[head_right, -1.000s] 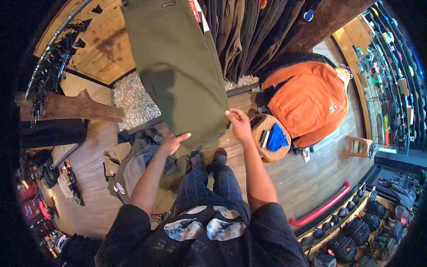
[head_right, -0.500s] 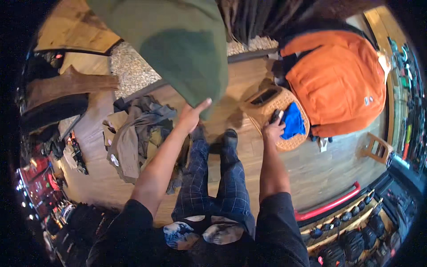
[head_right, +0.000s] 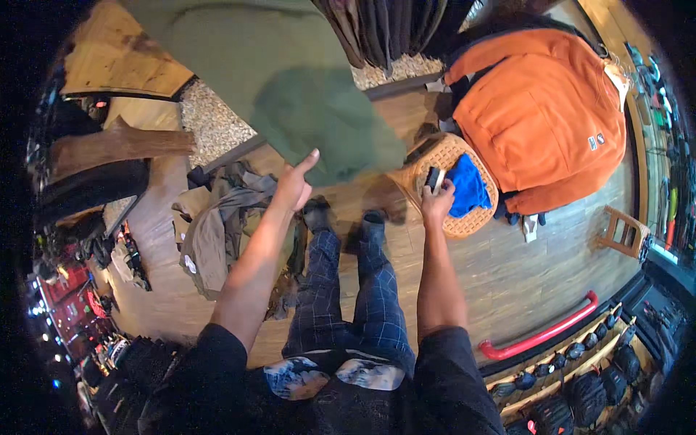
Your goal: Brushing dust or lint off trousers and hanging them on a retail display rack.
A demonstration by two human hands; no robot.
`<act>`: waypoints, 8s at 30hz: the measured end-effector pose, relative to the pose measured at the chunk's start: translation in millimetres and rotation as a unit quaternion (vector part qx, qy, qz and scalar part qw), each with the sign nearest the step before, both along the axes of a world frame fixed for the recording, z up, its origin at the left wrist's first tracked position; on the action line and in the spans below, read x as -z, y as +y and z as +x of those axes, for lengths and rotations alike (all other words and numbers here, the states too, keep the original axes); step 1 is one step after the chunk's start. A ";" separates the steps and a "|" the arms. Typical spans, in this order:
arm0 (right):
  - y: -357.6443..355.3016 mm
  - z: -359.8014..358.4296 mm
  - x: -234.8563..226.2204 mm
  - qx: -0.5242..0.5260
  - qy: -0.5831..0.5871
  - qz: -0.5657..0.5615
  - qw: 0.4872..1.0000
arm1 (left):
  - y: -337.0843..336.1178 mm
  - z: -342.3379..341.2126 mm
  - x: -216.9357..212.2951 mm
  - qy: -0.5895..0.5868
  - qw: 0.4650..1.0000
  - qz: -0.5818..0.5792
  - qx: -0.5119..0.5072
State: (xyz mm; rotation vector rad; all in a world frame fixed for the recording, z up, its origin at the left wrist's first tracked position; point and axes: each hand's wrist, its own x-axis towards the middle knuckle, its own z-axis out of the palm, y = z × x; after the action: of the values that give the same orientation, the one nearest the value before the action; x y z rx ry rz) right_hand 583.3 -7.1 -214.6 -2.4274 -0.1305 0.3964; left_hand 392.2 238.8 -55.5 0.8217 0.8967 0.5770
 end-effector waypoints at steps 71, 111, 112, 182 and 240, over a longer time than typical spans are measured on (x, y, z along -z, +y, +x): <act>390.8 -59.3 -338.6 -0.482 -0.299 0.184 0.803 | 44.2 -242.1 -139.6 0.028 0.996 -0.046 0.071; 345.0 -49.2 -360.0 -0.145 0.308 0.492 0.801 | 277.6 -151.7 -184.7 -0.212 0.968 -0.066 0.114; 347.1 -41.1 -348.8 -0.130 0.284 0.485 0.817 | 274.2 -151.1 -184.4 -0.219 0.965 -0.065 0.126; 574.0 -58.7 -506.3 -0.333 -0.495 0.299 0.745 | 240.2 -205.9 -196.7 -0.191 0.973 -0.086 0.092; 172.1 -140.2 -308.0 -0.391 0.147 0.231 0.879 | -7.0 -208.9 -110.2 0.207 0.923 0.323 -0.018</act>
State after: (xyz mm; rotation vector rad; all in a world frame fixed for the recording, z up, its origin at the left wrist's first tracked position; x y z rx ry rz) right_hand 443.1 165.0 93.4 -1.7215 -0.9699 0.9595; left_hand 183.3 231.8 54.7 1.5700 1.1238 0.7619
